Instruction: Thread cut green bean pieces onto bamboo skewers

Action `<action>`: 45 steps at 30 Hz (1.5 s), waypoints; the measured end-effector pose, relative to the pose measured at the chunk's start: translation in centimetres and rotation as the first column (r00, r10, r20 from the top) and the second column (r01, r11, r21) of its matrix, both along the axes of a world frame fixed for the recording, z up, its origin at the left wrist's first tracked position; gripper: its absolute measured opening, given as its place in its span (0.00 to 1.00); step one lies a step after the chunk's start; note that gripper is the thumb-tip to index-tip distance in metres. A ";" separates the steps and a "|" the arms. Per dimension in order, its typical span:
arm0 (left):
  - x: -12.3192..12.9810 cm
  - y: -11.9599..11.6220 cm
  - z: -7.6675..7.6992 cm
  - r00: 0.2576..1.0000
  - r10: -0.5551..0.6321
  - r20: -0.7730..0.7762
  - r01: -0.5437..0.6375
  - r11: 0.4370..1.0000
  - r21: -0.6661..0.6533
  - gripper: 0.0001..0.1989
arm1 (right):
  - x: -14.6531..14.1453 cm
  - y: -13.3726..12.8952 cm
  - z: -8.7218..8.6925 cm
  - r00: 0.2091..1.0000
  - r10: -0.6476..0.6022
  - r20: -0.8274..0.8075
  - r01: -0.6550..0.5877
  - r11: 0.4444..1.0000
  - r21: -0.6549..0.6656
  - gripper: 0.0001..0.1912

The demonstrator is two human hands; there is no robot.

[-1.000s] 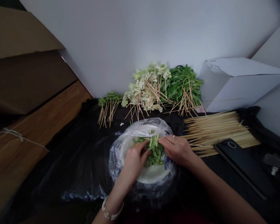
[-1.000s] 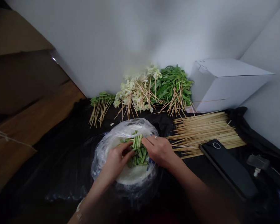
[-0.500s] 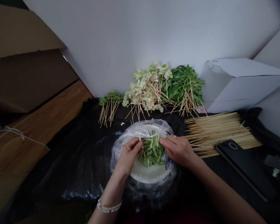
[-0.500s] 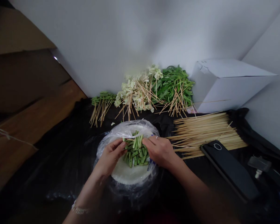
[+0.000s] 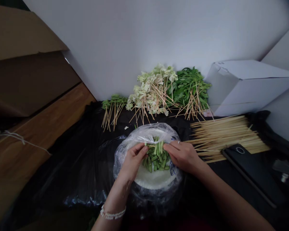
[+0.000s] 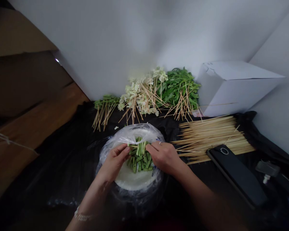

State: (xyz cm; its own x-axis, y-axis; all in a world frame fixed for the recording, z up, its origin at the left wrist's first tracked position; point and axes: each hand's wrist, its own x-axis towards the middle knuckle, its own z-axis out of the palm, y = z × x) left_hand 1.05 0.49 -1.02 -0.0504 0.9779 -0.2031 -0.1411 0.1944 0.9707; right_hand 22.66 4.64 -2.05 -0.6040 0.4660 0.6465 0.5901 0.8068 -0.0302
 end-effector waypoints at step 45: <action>0.5 0.0 0.6 0.972 0.091 0.218 -0.069 0.992 -0.107 0.17 | 0.1 0.2 -0.1 1.000 -0.016 -0.006 0.015 1.000 -0.009 0.12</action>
